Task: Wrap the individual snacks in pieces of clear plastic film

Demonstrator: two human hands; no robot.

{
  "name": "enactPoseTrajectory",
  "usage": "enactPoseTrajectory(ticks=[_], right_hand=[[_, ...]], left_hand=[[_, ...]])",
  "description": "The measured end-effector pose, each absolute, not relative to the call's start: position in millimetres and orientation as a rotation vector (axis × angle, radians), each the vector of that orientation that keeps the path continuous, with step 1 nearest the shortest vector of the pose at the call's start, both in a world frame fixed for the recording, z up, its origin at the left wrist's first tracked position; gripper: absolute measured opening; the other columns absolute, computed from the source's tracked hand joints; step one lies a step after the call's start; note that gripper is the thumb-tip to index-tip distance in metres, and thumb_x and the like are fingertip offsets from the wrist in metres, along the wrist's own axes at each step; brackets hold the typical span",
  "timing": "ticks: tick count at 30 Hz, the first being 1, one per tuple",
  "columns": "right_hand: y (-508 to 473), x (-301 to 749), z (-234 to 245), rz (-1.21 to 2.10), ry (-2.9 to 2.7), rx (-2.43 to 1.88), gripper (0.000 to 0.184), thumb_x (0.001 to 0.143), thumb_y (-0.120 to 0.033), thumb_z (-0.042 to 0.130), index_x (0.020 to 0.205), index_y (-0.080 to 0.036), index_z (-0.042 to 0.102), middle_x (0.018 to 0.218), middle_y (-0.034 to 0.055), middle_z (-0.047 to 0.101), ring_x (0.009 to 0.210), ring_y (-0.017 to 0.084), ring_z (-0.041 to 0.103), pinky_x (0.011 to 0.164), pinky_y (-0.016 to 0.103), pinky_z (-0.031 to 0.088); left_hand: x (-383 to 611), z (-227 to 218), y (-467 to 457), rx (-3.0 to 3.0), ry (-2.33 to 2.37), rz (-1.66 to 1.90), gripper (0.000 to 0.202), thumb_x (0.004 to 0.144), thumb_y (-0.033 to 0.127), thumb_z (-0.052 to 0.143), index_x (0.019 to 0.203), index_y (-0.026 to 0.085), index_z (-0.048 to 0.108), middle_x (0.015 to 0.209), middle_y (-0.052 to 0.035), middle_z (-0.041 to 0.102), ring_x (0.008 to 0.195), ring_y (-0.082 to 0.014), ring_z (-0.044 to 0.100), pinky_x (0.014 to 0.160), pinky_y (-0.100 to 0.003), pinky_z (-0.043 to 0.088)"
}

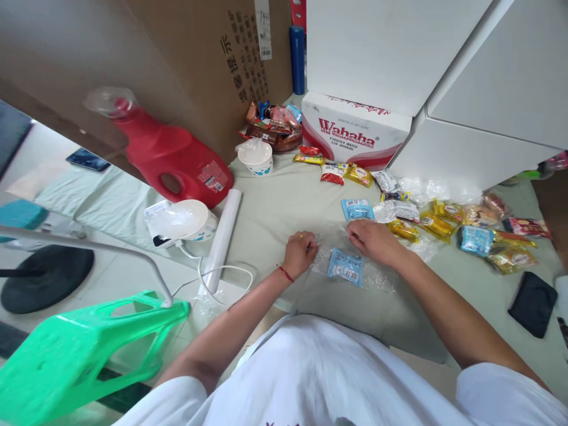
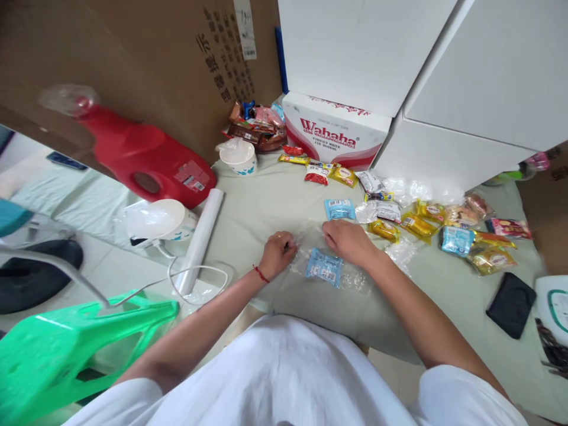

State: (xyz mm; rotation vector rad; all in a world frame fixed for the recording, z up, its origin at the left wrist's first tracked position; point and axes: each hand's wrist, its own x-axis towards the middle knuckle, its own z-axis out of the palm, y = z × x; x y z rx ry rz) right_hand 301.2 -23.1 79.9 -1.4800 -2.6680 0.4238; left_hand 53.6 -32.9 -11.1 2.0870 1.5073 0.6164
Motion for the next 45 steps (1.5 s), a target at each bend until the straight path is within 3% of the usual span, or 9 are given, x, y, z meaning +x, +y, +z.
enactPoseTrajectory(ticks=[14,18,22,26,30,33,37,41,45], right_hand=[[-116,269,40,0.668,-2.732,-1.158,0.023,0.099,-0.012,0.050,0.096,-0.017,0.071,0.137,0.0122,0.065,0.110,0.023,0.063,0.096,0.040,0.053],[-119,268,39,0.767,-2.611,-1.132,0.027,0.097,-0.018,0.054,0.116,-0.015,0.073,0.130,0.0142,0.068,0.125,0.029,0.058,0.108,0.049,0.048],[-134,290,38,0.984,-2.294,-1.069,0.029,0.101,-0.028,0.051,0.121,-0.022,0.073,0.124,0.0099,0.072,0.123,0.025,0.062,0.108,0.045,0.050],[-144,326,28,0.547,-1.743,-1.657,0.033,0.104,-0.039,0.046,0.122,-0.023,0.068,0.122,0.0126,0.069,0.116,0.027,0.062,0.101,0.046,0.051],[-148,340,6,0.254,-1.757,-2.040,0.039,0.088,-0.044,0.067,0.115,-0.017,0.071,0.131,0.0197,0.061,0.127,0.037,0.050,0.108,0.056,0.042],[-155,332,4,0.365,-1.798,-2.004,0.016,0.088,-0.031,0.061,0.092,-0.019,0.070,0.124,0.0172,0.064,0.120,0.033,0.054,0.104,0.049,0.044],[-157,305,23,0.754,-1.552,-1.904,0.021,0.095,-0.040,0.053,0.091,-0.023,0.064,0.085,0.0053,0.067,0.078,0.022,0.061,0.075,0.034,0.049],[-147,273,34,1.074,-1.258,-1.600,0.032,0.097,-0.053,0.049,0.096,-0.023,0.063,0.085,0.0028,0.068,0.076,0.020,0.061,0.074,0.031,0.049],[-140,259,20,1.230,-1.006,-1.508,0.045,0.095,-0.066,0.045,0.092,-0.024,0.058,0.085,0.0030,0.067,0.078,0.020,0.060,0.070,0.031,0.048]], left_hand=[[51,29,-27,1.298,1.259,0.544,0.024,0.080,0.032,0.064,0.067,0.022,0.046,0.054,0.0035,0.054,0.049,-0.0122,0.054,0.052,-0.024,0.036],[85,34,-48,1.264,1.077,0.528,0.021,0.089,0.031,0.051,0.087,0.018,0.066,0.082,-0.0056,0.075,0.060,-0.0149,0.066,0.054,-0.025,0.045],[111,23,-67,1.641,1.241,0.478,0.030,0.093,0.021,0.047,0.100,0.020,0.076,0.094,-0.0070,0.078,0.088,-0.0220,0.072,0.079,-0.033,0.054],[117,16,-80,2.019,1.443,0.356,0.028,0.097,0.031,0.057,0.118,0.029,0.075,0.113,-0.0071,0.073,0.099,-0.0244,0.070,0.084,-0.036,0.053],[118,13,-84,2.032,1.772,0.420,0.078,0.077,0.049,0.084,0.143,0.022,0.055,0.131,-0.0148,0.060,0.120,-0.0330,0.060,0.097,-0.044,0.050],[118,10,-84,2.061,1.829,0.425,0.069,0.070,0.052,0.090,0.122,0.017,0.063,0.129,-0.0170,0.058,0.135,-0.0391,0.048,0.109,-0.053,0.042],[123,11,-94,2.128,1.737,0.451,0.040,0.083,0.045,0.080,0.105,0.017,0.062,0.109,-0.0121,0.062,0.105,-0.0289,0.062,0.089,-0.041,0.050],[127,16,-104,2.394,1.515,0.599,0.003,0.092,0.020,0.059,0.095,0.020,0.059,0.099,-0.0111,0.061,0.093,-0.0266,0.060,0.080,-0.040,0.049],[117,14,-110,2.462,1.006,0.724,0.037,0.069,0.014,0.061,0.105,0.019,0.056,0.112,-0.0158,0.062,0.106,-0.0322,0.057,0.092,-0.050,0.050]])
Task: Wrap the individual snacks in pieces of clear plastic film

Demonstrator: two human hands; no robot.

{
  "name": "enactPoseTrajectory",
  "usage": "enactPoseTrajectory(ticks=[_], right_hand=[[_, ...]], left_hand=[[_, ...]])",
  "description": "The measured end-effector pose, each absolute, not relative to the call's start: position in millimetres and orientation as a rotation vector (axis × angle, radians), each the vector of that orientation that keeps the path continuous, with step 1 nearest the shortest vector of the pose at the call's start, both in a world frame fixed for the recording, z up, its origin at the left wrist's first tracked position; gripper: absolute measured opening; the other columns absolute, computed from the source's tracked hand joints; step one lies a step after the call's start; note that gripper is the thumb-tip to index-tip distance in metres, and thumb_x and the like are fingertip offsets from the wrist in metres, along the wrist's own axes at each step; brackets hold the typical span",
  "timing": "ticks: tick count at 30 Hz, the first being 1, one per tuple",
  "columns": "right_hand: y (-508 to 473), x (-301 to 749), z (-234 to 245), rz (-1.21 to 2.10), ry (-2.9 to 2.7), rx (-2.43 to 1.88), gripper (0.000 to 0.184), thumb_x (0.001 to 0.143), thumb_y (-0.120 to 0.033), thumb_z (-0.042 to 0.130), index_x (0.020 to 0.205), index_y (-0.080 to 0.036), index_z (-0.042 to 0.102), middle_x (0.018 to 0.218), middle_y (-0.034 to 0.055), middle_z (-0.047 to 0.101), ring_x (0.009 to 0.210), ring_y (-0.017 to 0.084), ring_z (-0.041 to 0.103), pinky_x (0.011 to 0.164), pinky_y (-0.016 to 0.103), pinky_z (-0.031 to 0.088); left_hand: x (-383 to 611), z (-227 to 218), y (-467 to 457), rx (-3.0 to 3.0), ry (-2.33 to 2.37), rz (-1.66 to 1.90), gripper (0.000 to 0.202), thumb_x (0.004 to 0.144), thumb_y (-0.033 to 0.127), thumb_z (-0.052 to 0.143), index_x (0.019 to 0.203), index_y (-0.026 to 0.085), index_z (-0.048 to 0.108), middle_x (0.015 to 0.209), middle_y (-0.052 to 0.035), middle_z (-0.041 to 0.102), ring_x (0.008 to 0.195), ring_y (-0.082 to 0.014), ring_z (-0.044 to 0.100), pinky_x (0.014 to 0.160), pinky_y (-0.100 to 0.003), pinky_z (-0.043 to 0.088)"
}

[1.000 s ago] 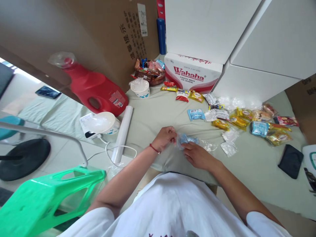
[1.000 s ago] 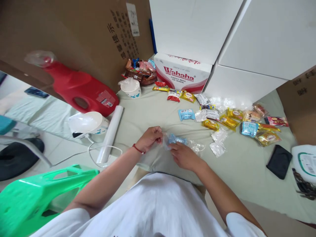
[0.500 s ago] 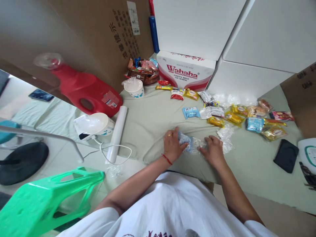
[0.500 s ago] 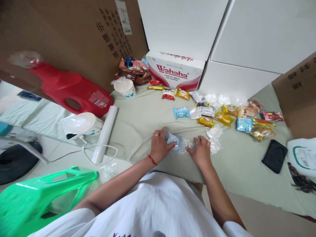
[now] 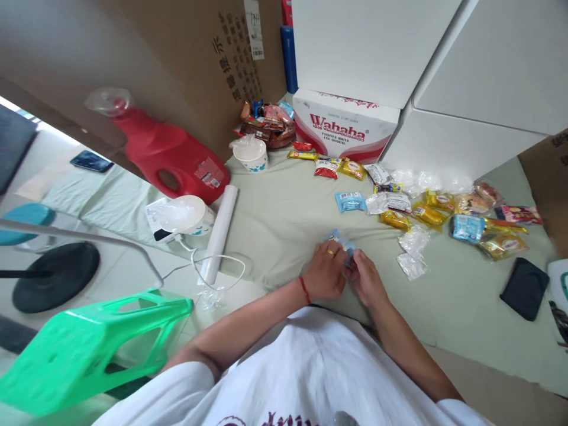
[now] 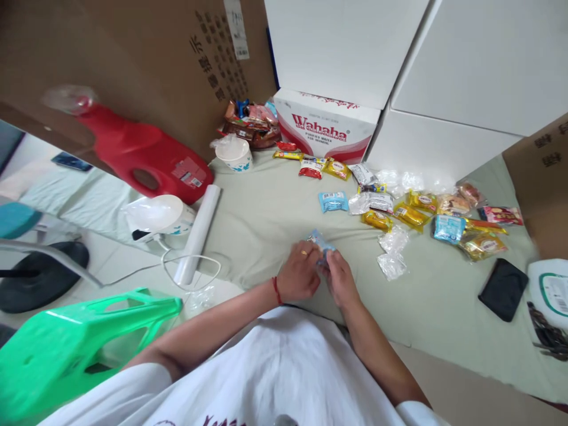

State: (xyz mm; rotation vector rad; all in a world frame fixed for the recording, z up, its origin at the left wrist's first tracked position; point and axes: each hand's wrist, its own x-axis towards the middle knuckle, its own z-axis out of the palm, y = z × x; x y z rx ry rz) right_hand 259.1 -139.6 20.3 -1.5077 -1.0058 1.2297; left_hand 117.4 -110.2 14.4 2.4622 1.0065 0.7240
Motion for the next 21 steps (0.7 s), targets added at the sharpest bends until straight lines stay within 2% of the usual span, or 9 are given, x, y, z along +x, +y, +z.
enactPoseTrajectory(ticks=[2,5,8,10,12,13,15,17,21], right_hand=[[-138,261,10,1.149,-1.008,-1.616,0.046,0.091,-0.068,0.053,0.088,-0.023,0.057,0.078,0.0009,0.063,0.074,0.019,0.056,0.067,0.030,0.045],[-136,272,-2,0.995,-1.077,-1.760,0.047,0.089,-0.068,0.058,0.084,-0.022,0.056,0.071,-0.0013,0.059,0.070,0.018,0.052,0.066,0.029,0.042],[-135,290,-5,0.828,-1.156,-1.842,0.052,0.093,-0.067,0.050,0.105,-0.019,0.065,0.083,0.0032,0.068,0.076,0.021,0.058,0.072,0.031,0.045],[-138,303,-6,0.703,-1.188,-1.919,0.060,0.094,-0.068,0.048,0.119,-0.018,0.066,0.089,0.0061,0.072,0.079,0.023,0.060,0.075,0.033,0.046],[-141,315,-8,0.625,-1.201,-1.987,0.063,0.093,-0.071,0.047,0.118,-0.017,0.068,0.086,0.0070,0.072,0.076,0.024,0.060,0.073,0.033,0.046],[-142,320,-10,0.618,-1.204,-2.009,0.064,0.092,-0.072,0.047,0.114,-0.017,0.069,0.083,0.0068,0.071,0.074,0.024,0.060,0.071,0.033,0.046],[-144,326,-13,0.637,-1.209,-2.030,0.064,0.092,-0.074,0.047,0.108,-0.017,0.070,0.078,0.0064,0.070,0.071,0.024,0.060,0.068,0.032,0.045],[-145,327,-15,0.665,-1.214,-2.023,0.065,0.092,-0.075,0.047,0.108,-0.017,0.070,0.079,0.0066,0.071,0.070,0.024,0.060,0.066,0.032,0.046],[-144,323,-14,0.700,-1.204,-1.984,0.067,0.093,-0.076,0.047,0.113,-0.016,0.071,0.081,0.0067,0.073,0.069,0.023,0.062,0.067,0.032,0.049]], left_hand=[[109,10,-115,2.353,0.730,0.769,0.048,0.061,0.016,0.060,0.109,0.019,0.053,0.115,-0.0156,0.062,0.112,-0.0329,0.058,0.098,-0.052,0.050],[95,7,-110,2.134,0.590,0.789,0.041,0.067,0.015,0.056,0.108,0.021,0.052,0.110,-0.0108,0.065,0.106,-0.0263,0.063,0.094,-0.043,0.054],[74,14,-65,2.002,0.970,0.904,0.019,0.085,0.012,0.049,0.098,0.023,0.056,0.096,-0.0056,0.067,0.090,-0.0195,0.065,0.085,-0.035,0.055],[54,24,-13,1.948,1.462,1.053,0.015,0.089,0.013,0.049,0.095,0.023,0.058,0.094,-0.0062,0.066,0.092,-0.0213,0.064,0.089,-0.037,0.054],[31,35,47,1.869,1.958,1.150,0.016,0.089,0.016,0.055,0.103,0.020,0.061,0.110,-0.0120,0.064,0.111,-0.0279,0.061,0.100,-0.044,0.050],[19,39,75,1.825,2.134,1.144,0.024,0.089,0.016,0.057,0.112,0.019,0.062,0.121,-0.0145,0.062,0.120,-0.0302,0.058,0.104,-0.046,0.048],[-3,44,124,1.769,2.312,1.055,0.041,0.090,0.018,0.061,0.130,0.020,0.058,0.139,-0.0168,0.054,0.130,-0.0326,0.053,0.105,-0.046,0.048],[-21,45,158,1.816,2.348,0.863,0.053,0.088,0.020,0.067,0.139,0.022,0.054,0.147,-0.0180,0.049,0.133,-0.0361,0.049,0.102,-0.048,0.049],[-33,42,181,1.998,2.269,0.627,0.022,0.097,0.022,0.052,0.110,0.019,0.070,0.125,-0.0190,0.063,0.122,-0.0362,0.054,0.096,-0.050,0.049]])
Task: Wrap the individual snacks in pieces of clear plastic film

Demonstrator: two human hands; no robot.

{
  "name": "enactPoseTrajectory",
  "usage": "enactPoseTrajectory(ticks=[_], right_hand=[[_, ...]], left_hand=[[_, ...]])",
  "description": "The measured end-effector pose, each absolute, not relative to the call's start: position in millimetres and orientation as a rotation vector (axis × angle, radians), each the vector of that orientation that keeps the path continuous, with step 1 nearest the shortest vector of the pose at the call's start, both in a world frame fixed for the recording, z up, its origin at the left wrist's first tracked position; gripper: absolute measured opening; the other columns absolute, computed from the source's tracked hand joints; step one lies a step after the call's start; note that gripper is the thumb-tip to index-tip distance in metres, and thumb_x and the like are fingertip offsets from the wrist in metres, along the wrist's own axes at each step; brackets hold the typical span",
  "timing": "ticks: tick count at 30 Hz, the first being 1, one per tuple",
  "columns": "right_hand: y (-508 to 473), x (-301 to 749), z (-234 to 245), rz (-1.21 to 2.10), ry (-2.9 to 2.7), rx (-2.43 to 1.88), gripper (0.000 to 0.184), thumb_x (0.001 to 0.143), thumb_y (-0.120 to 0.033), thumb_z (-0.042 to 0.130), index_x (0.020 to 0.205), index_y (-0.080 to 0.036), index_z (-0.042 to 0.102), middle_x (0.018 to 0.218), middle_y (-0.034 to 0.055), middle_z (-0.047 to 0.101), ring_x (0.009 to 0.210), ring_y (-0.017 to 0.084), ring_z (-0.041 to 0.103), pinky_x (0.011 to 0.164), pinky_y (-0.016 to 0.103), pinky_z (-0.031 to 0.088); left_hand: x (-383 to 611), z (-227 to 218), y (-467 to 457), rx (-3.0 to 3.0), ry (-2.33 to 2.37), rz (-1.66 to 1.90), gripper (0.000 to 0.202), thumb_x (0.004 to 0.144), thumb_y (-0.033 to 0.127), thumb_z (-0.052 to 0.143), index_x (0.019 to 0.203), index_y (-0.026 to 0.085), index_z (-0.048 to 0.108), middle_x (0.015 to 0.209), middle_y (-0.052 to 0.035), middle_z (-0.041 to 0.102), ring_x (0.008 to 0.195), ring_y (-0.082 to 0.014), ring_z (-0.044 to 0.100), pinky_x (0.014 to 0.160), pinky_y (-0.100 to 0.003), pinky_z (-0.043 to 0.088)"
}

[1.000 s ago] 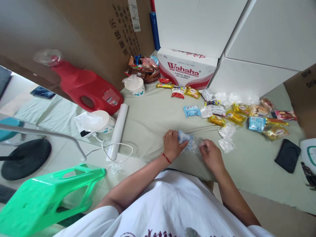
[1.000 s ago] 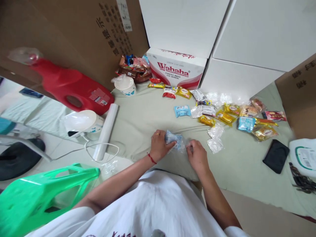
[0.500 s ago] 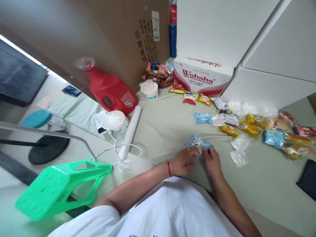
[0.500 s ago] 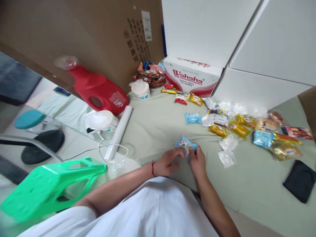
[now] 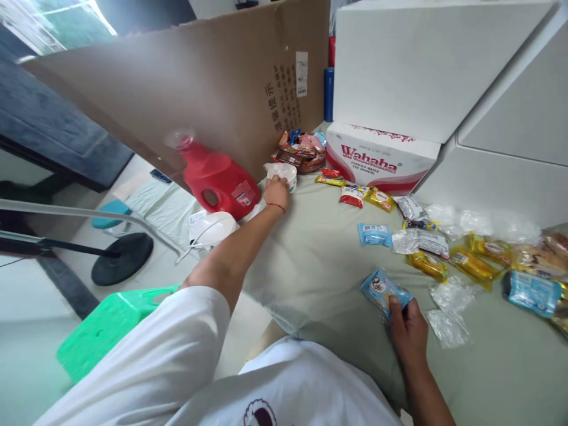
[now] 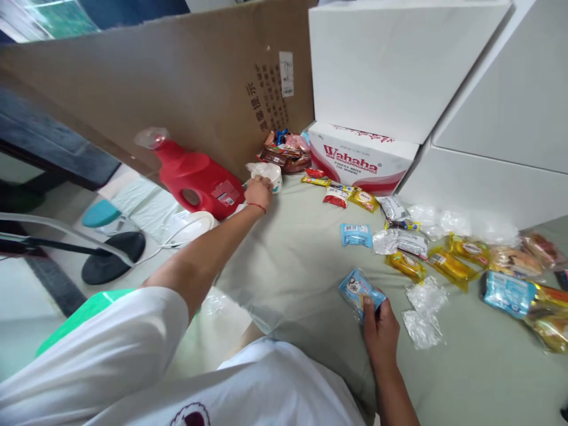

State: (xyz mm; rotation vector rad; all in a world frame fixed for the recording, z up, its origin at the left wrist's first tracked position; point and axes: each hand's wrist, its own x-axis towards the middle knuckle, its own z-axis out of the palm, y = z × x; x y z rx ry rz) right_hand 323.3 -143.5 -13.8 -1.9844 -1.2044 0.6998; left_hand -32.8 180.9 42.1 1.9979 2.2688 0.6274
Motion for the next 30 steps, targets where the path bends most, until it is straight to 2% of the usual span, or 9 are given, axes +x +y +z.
enactPoseTrajectory(ticks=[2,5,8,11,16,21,25,28,30], right_hand=[[-142,323,-14,0.705,-1.200,-1.963,0.069,0.092,-0.075,0.047,0.117,-0.016,0.071,0.082,0.0071,0.075,0.070,0.023,0.064,0.069,0.032,0.050],[-141,324,-16,0.721,-1.194,-1.933,0.071,0.092,-0.075,0.049,0.120,-0.015,0.071,0.088,0.0086,0.077,0.075,0.024,0.068,0.072,0.032,0.053],[-141,326,-17,0.734,-1.185,-1.916,0.071,0.091,-0.075,0.050,0.122,-0.015,0.071,0.095,0.0098,0.079,0.081,0.025,0.070,0.076,0.032,0.054],[-141,326,-16,0.737,-1.183,-1.907,0.069,0.092,-0.074,0.050,0.123,-0.015,0.071,0.099,0.0106,0.079,0.085,0.025,0.072,0.076,0.033,0.055],[-142,326,-14,0.752,-1.201,-1.885,0.068,0.092,-0.072,0.051,0.123,-0.016,0.071,0.100,0.0112,0.079,0.087,0.027,0.072,0.079,0.034,0.055],[-141,328,-13,0.739,-1.188,-1.918,0.070,0.091,-0.075,0.051,0.123,-0.015,0.070,0.094,0.0100,0.078,0.080,0.025,0.068,0.076,0.034,0.053],[-140,325,-6,0.821,-1.163,-1.894,0.064,0.089,-0.077,0.052,0.106,-0.017,0.070,0.083,0.0065,0.074,0.073,0.023,0.064,0.069,0.032,0.050],[-139,318,-2,0.933,-1.181,-1.840,0.059,0.090,-0.078,0.050,0.086,-0.020,0.063,0.071,0.0027,0.067,0.066,0.020,0.057,0.062,0.030,0.046],[-137,315,1,0.981,-1.313,-1.846,0.059,0.092,-0.078,0.047,0.079,-0.021,0.060,0.064,0.0009,0.061,0.062,0.018,0.053,0.059,0.030,0.044]], left_hand=[[-24,43,174,2.116,2.165,0.631,0.024,0.101,0.026,0.048,0.102,0.020,0.071,0.118,-0.0164,0.066,0.119,-0.0330,0.055,0.098,-0.047,0.048],[4,49,146,2.314,1.965,0.733,0.028,0.104,0.034,0.046,0.105,0.021,0.070,0.116,-0.0129,0.069,0.114,-0.0280,0.058,0.099,-0.041,0.046],[33,55,105,2.493,1.725,0.977,0.034,0.107,0.036,0.040,0.105,0.020,0.070,0.113,-0.0122,0.071,0.102,-0.0250,0.061,0.094,-0.039,0.047],[41,57,63,2.523,1.702,1.074,0.033,0.107,0.037,0.042,0.106,0.021,0.071,0.105,-0.0106,0.073,0.093,-0.0236,0.062,0.089,-0.038,0.048],[5,50,18,2.440,1.785,1.138,0.026,0.105,0.032,0.048,0.102,0.021,0.072,0.106,-0.0103,0.072,0.098,-0.0236,0.063,0.089,-0.038,0.051],[-24,46,-3,2.457,1.780,1.071,0.023,0.104,0.029,0.051,0.101,0.021,0.072,0.104,-0.0103,0.072,0.098,-0.0233,0.064,0.088,-0.039,0.054],[-7,47,-21,2.515,1.537,1.055,0.021,0.104,0.026,0.051,0.107,0.022,0.072,0.107,-0.0102,0.072,0.099,-0.0223,0.064,0.088,-0.038,0.055],[17,45,-31,2.532,1.312,1.069,0.021,0.104,0.025,0.051,0.111,0.022,0.071,0.110,-0.0100,0.072,0.099,-0.0211,0.064,0.088,-0.037,0.054],[33,41,-35,2.530,1.180,1.067,0.021,0.105,0.025,0.050,0.110,0.021,0.071,0.110,-0.0101,0.073,0.098,-0.0203,0.064,0.087,-0.037,0.055]])
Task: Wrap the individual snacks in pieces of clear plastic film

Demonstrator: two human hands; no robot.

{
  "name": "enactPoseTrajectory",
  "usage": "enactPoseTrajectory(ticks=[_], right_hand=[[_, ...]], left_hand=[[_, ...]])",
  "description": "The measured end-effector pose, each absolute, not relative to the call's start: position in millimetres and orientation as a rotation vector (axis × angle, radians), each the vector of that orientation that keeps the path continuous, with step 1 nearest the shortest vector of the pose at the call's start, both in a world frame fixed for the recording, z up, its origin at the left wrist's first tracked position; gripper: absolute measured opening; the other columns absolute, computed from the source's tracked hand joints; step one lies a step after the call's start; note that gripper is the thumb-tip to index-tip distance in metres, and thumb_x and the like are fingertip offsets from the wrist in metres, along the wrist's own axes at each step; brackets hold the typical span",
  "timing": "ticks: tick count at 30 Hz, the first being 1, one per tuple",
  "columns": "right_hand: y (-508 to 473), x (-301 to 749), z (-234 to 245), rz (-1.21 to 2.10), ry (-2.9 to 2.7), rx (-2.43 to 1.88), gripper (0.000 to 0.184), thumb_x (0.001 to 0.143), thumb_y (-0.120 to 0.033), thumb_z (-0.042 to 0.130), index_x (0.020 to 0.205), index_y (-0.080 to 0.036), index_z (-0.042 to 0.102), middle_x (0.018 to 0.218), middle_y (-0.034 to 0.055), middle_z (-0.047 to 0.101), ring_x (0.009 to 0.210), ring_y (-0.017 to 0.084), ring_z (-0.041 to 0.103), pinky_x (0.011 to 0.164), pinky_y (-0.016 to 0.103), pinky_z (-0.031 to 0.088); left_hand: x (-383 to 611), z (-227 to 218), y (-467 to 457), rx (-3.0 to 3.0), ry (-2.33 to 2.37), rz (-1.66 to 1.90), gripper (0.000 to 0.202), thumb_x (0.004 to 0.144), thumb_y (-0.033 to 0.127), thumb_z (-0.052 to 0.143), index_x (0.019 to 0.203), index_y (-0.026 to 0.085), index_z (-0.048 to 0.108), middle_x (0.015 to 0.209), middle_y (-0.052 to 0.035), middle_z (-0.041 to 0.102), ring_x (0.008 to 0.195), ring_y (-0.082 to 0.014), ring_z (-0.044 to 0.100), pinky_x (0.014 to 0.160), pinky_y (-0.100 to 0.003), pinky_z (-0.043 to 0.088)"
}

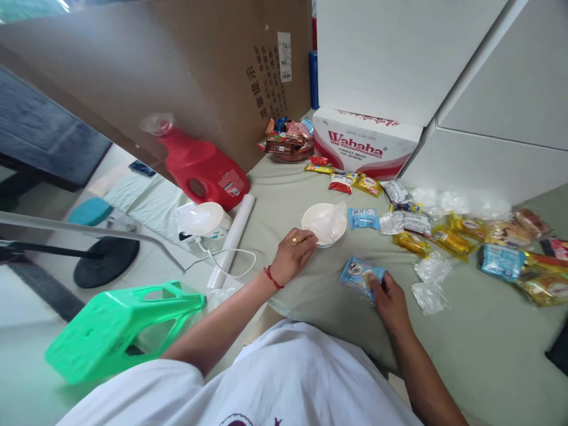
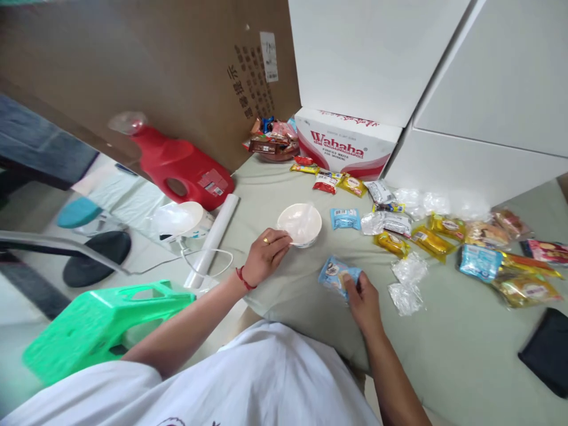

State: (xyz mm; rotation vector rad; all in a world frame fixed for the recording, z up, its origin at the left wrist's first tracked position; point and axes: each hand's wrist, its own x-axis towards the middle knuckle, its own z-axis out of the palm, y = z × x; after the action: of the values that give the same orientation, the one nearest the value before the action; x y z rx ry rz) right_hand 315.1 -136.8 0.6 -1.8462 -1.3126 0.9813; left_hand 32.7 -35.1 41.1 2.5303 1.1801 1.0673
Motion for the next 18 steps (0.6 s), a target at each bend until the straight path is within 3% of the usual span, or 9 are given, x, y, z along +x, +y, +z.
enactPoseTrajectory(ticks=[2,5,7,9,13,15,18], right_hand=[[-134,317,10,0.894,-1.518,-1.882,0.060,0.092,-0.077,0.047,0.084,-0.020,0.063,0.071,0.0038,0.064,0.067,0.020,0.056,0.064,0.032,0.047],[-122,328,43,0.423,-1.698,-1.879,0.062,0.092,-0.074,0.054,0.115,-0.018,0.069,0.112,0.0161,0.069,0.105,0.031,0.062,0.090,0.046,0.052],[-104,334,73,0.181,-1.799,-1.716,0.058,0.095,-0.063,0.059,0.133,-0.019,0.064,0.133,0.0184,0.062,0.126,0.035,0.055,0.106,0.053,0.046],[-80,331,100,0.205,-2.052,-1.456,0.044,0.099,-0.043,0.060,0.139,-0.024,0.061,0.141,0.0149,0.060,0.133,0.032,0.053,0.114,0.052,0.041],[-23,294,114,0.627,-2.591,-1.154,0.046,0.087,-0.009,0.067,0.130,-0.025,0.067,0.134,0.0106,0.067,0.123,0.026,0.063,0.105,0.041,0.050],[-3,272,103,0.737,-2.665,-1.225,0.046,0.076,-0.006,0.077,0.120,-0.020,0.069,0.121,0.0117,0.072,0.112,0.027,0.069,0.095,0.036,0.053],[13,247,83,0.732,-2.702,-1.493,0.039,0.071,-0.015,0.085,0.107,-0.018,0.070,0.102,0.0121,0.076,0.096,0.029,0.073,0.082,0.034,0.054]], left_hand=[[44,37,-37,2.526,1.066,1.011,0.023,0.106,0.025,0.049,0.109,0.021,0.070,0.110,-0.0105,0.073,0.096,-0.0196,0.064,0.087,-0.036,0.054],[53,32,-37,2.530,0.955,0.866,0.026,0.107,0.027,0.045,0.110,0.021,0.070,0.112,-0.0105,0.073,0.095,-0.0190,0.064,0.088,-0.036,0.054],[54,30,-37,2.554,0.912,0.810,0.028,0.108,0.027,0.043,0.111,0.021,0.070,0.113,-0.0104,0.073,0.094,-0.0190,0.064,0.088,-0.035,0.054],[55,30,-38,2.585,0.865,0.791,0.028,0.108,0.026,0.043,0.110,0.020,0.070,0.113,-0.0107,0.073,0.092,-0.0189,0.063,0.086,-0.035,0.054],[57,26,-40,2.643,0.803,0.824,0.027,0.106,0.025,0.046,0.106,0.020,0.073,0.126,-0.0131,0.067,0.099,-0.0211,0.061,0.088,-0.039,0.055],[58,22,-41,2.677,0.835,0.885,0.024,0.104,0.024,0.051,0.103,0.021,0.075,0.136,-0.0126,0.062,0.103,-0.0223,0.058,0.090,-0.041,0.055],[55,16,-41,2.705,0.929,0.990,0.020,0.100,0.020,0.057,0.101,0.024,0.077,0.138,-0.0099,0.060,0.106,-0.0229,0.054,0.090,-0.040,0.055]])
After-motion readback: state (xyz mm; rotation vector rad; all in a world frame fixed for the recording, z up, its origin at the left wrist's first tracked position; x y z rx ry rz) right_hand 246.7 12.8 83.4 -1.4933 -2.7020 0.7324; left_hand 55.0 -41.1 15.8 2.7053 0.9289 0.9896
